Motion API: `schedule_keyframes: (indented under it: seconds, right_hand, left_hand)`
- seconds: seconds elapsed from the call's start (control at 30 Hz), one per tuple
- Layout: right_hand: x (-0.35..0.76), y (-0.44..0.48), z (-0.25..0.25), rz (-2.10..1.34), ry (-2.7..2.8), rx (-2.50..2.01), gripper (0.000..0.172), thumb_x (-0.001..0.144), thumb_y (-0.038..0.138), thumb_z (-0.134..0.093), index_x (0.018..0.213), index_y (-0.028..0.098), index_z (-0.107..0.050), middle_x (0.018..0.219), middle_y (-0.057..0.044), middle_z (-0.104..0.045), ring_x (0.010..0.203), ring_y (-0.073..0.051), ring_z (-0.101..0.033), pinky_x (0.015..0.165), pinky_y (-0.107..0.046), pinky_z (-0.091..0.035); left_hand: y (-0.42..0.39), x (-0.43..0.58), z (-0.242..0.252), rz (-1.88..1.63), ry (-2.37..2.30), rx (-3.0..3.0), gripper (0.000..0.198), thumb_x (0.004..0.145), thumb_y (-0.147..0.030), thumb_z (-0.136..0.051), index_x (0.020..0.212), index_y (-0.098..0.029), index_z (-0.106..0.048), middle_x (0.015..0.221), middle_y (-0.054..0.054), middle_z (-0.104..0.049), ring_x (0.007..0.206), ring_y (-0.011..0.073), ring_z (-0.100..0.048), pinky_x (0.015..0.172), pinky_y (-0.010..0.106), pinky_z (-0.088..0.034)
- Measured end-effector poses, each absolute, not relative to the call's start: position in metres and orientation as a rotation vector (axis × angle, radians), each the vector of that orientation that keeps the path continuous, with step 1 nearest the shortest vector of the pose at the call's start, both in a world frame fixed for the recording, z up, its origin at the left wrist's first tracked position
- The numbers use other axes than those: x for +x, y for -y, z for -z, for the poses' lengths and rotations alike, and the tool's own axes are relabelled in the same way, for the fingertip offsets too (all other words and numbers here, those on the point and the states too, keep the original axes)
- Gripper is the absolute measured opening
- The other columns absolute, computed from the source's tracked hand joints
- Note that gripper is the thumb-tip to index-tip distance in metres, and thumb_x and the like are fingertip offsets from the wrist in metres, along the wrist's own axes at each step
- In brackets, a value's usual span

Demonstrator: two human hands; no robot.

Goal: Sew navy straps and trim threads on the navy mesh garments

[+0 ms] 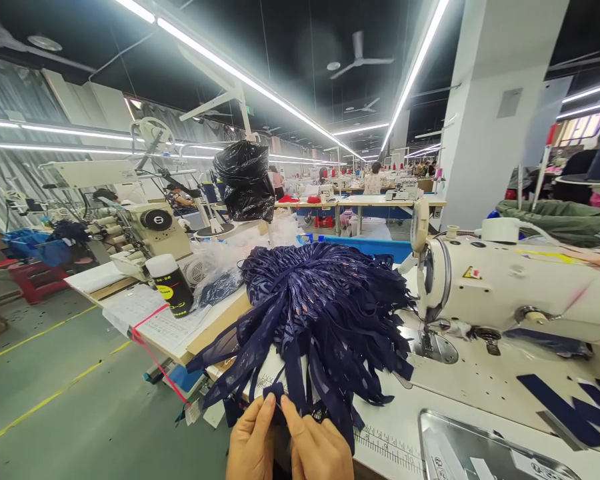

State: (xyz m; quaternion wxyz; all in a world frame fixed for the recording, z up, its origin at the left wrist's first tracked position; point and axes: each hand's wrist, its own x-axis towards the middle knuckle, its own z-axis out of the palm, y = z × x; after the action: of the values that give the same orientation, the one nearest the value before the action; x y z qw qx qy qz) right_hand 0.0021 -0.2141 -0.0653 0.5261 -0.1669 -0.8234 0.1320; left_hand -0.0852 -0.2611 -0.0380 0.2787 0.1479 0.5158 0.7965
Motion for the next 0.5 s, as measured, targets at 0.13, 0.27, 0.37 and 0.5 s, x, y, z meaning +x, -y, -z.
schedule_keyframes:
  seconds: [0.13, 0.27, 0.37, 0.5]
  right_hand:
    - [0.004, 0.211, 0.062, -0.132, 2.003, -0.454, 0.041, 0.091, 0.017, -0.026, 0.130, 0.014, -0.037, 0.056, -0.001, -0.055, 0.042, -0.013, -0.048, 0.044, -0.025, -0.032]
    - [0.010, 0.206, 0.055, 0.031, 2.080, -0.469, 0.038, 0.091, 0.015, -0.027, 0.125, 0.008, -0.043, 0.055, -0.001, -0.052, 0.043, -0.013, -0.046, 0.045, -0.026, -0.030]
    - [0.013, 0.202, 0.052, 0.141, 2.119, -0.421, 0.036, 0.090, 0.010, -0.026, 0.118, 0.005, -0.049, 0.054, -0.001, -0.051, 0.043, -0.012, -0.045, 0.045, -0.025, -0.029]
    - [0.013, 0.200, 0.050, 0.240, 2.142, -0.380, 0.036, 0.089, 0.008, -0.024, 0.110, 0.003, -0.052, 0.053, -0.001, -0.050, 0.042, -0.012, -0.044, 0.045, -0.026, -0.027]
  left_hand:
    - [0.264, -0.087, 0.047, -2.074, -1.386, 0.415, 0.028, 0.056, -0.039, -0.073, 0.069, -0.014, -0.070, 0.069, 0.005, -0.068, 0.078, 0.0215, -0.061, 0.077, 0.030, -0.046]
    - [0.266, -0.088, 0.052, -2.009, -1.350, 0.397, 0.033, 0.056, -0.038, -0.074, 0.080, -0.015, -0.071, 0.087, 0.009, -0.070, 0.095, 0.0255, -0.058, 0.090, 0.035, -0.040]
    - [0.265, -0.089, 0.051, -1.966, -1.314, 0.412, 0.033, 0.057, -0.038, -0.073, 0.080, -0.014, -0.072, 0.090, 0.010, -0.069, 0.098, 0.0261, -0.056, 0.093, 0.035, -0.037]
    - [0.263, -0.088, 0.045, -1.984, -1.284, 0.312, 0.026, 0.053, -0.035, -0.075, 0.069, -0.015, -0.071, 0.077, 0.005, -0.070, 0.083, 0.0214, -0.060, 0.085, 0.032, -0.042]
